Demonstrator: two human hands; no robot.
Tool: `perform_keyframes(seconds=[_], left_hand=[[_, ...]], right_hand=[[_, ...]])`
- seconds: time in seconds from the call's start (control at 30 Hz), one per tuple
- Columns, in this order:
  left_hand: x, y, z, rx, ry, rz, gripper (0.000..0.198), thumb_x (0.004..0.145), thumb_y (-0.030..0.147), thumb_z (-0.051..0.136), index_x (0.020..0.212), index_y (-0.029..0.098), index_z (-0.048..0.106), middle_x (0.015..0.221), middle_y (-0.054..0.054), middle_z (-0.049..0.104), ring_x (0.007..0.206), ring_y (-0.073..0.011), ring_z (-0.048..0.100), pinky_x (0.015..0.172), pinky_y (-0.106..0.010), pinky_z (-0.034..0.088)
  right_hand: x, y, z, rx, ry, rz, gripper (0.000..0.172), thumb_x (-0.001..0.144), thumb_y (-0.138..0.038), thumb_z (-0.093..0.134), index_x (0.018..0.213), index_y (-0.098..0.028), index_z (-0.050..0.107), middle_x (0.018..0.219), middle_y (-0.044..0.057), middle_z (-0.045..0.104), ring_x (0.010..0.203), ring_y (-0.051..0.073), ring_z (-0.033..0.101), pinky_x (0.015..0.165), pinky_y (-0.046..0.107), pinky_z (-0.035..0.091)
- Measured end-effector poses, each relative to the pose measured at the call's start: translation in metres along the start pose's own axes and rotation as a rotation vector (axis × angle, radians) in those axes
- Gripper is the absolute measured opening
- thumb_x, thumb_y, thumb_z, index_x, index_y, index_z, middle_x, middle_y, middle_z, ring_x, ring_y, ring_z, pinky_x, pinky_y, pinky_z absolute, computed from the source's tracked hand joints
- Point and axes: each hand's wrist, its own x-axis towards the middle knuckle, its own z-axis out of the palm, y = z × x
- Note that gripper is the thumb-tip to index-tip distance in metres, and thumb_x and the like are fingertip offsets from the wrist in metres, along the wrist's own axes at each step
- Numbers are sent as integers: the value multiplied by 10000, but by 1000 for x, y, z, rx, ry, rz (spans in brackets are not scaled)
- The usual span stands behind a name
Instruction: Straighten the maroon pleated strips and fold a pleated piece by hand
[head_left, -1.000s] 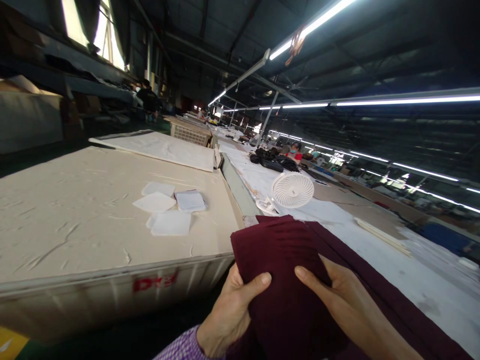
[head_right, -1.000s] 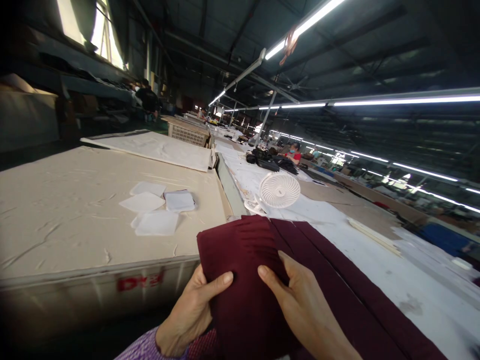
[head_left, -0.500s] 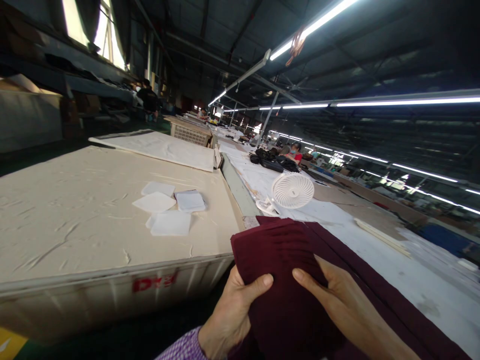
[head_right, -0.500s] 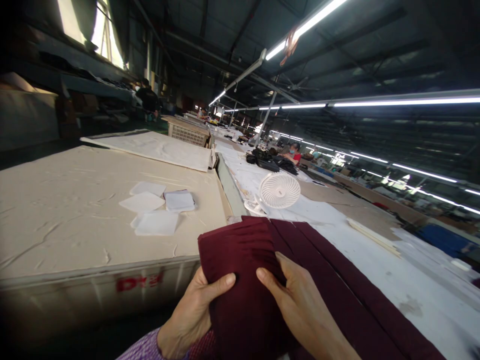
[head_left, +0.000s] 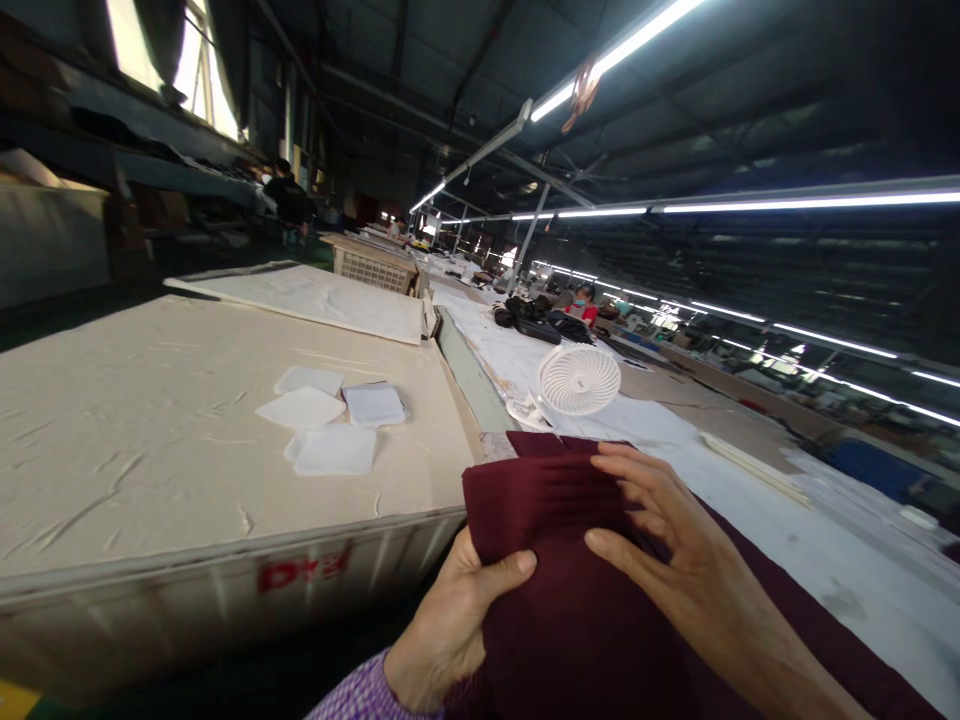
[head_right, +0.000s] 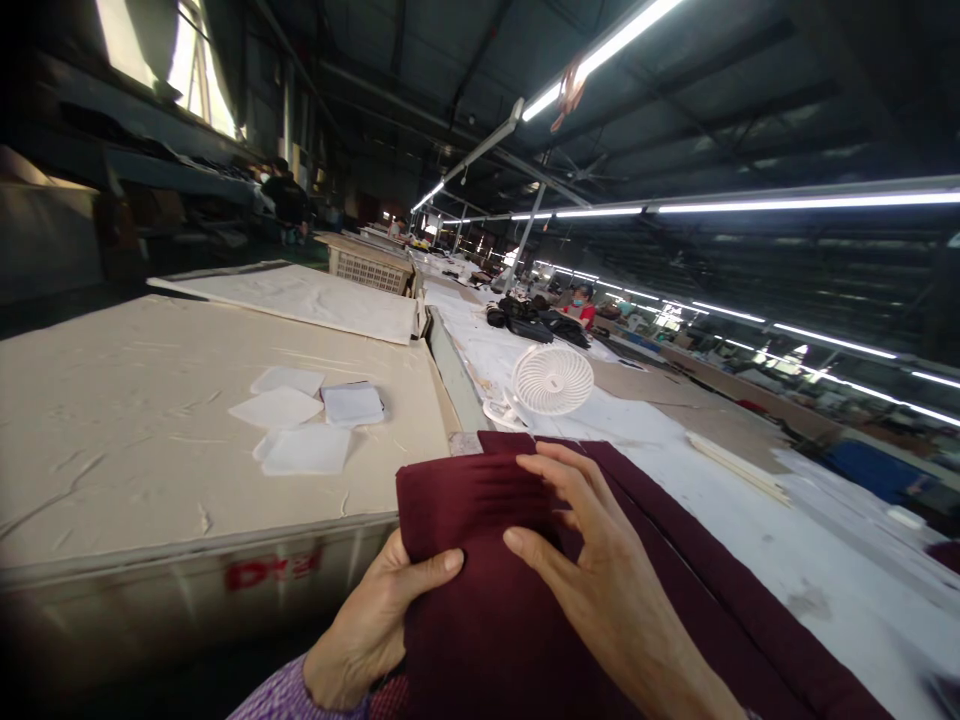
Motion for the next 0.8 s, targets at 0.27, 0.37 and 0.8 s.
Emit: perform_keyframes(seconds=[0.27,0.37,0.8], left_hand=[[-1,1,-2,19,-25,-7,282,683,93,728,954,133,658,900,-109,710,768,-203,675,703,-273,522],[0,2,-3,15,-15,-3,276,686,80,721,948,136,653,899,-108,710,773,-207,675,701,-275,521],[0,4,-4,12,18,3,264,665,82,738,913,121,657,870,-112,714,768,-220,678,711,-302,532]], right_hand=[[-2,3,-2,21,-61,37,359,776,-390,628,1121,-312,569,1400,15,365,1242,249,420,1020,421,401],[-2,7,-3,252,-167,187,466,779,-431,640,1190,-273,486,1378,62,411,1220,244,452,1004,405,421],[-8,4,-4,320,-381,332,279,817,-417,572,891,-163,660,839,29,666,816,235,619,695,311,518]])
